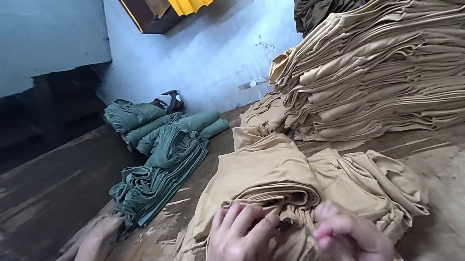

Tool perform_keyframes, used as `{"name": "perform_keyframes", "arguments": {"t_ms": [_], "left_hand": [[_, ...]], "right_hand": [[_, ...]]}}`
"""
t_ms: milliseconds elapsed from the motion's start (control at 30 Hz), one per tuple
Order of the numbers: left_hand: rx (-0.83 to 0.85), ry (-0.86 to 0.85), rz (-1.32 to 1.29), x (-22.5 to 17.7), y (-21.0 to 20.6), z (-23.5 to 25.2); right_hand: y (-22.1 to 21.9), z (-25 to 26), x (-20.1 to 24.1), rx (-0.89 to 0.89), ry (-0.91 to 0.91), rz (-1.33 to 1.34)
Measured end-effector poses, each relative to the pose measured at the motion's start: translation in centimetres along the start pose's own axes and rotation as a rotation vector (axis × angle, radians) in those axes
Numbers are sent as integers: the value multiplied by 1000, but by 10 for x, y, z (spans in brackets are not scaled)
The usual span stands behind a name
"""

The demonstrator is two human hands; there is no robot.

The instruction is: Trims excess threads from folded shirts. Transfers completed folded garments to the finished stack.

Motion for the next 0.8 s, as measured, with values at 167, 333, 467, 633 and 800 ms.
{"name": "perform_keyframes", "arguments": {"t_ms": [167, 333, 467, 633, 800], "left_hand": [[37, 17, -94, 9, -15, 0], [48, 57, -165, 14, -11, 2], [85, 66, -218, 9, -4, 6], [101, 12, -225, -2, -18, 7], [88, 47, -232, 14, -13, 7]], "right_hand": [[6, -3, 17, 138, -106, -344], [2, -14, -12, -31, -169, -703], [11, -13, -1, -198, -96, -442], [18, -13, 5, -120, -61, -307], [9, -15, 4, -16, -139, -669]]}}
Point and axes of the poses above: each hand's wrist, its own z-axis towards the middle knuckle, its own y-axis out of the back of the hand, x = y × z, the point moved 5 cm from there along z, towards the middle knuckle, and after that the axes turned 10 degrees about z, right-handed, at the moved point
